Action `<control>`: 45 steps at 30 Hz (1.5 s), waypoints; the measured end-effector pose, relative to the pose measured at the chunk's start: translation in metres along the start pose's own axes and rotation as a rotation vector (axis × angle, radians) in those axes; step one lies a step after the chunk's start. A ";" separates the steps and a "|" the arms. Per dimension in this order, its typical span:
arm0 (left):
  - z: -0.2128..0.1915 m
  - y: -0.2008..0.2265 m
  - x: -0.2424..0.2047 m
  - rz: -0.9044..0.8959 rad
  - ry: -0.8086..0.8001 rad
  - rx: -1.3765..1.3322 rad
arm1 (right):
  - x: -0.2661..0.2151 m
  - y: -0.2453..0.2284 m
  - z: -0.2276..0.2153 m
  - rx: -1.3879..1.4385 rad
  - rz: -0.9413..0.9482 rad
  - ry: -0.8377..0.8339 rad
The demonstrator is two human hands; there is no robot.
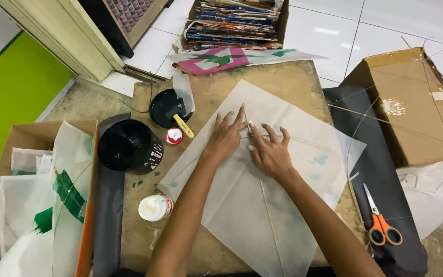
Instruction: Assembling a kite by gluing bamboo sticks to paper and trimming the edges with scissors
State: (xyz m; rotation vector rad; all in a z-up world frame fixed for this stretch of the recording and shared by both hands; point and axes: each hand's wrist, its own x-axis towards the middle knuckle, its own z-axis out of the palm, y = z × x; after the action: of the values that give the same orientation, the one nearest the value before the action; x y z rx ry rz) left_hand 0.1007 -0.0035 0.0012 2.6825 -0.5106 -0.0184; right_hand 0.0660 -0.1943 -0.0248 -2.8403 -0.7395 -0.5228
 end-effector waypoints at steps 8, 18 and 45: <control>-0.008 -0.002 0.018 0.015 0.004 0.023 | -0.002 0.003 0.003 0.008 -0.051 0.034; 0.003 -0.018 0.031 -0.037 0.003 0.018 | -0.001 0.003 0.001 0.078 -0.014 -0.015; 0.010 -0.025 0.027 0.044 0.132 0.037 | 0.054 0.023 -0.010 0.218 0.009 -0.181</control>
State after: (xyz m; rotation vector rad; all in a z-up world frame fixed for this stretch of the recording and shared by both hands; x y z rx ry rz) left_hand 0.1336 0.0045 -0.0162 2.6851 -0.5326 0.1815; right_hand 0.1186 -0.1923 0.0027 -2.7076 -0.7615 -0.1716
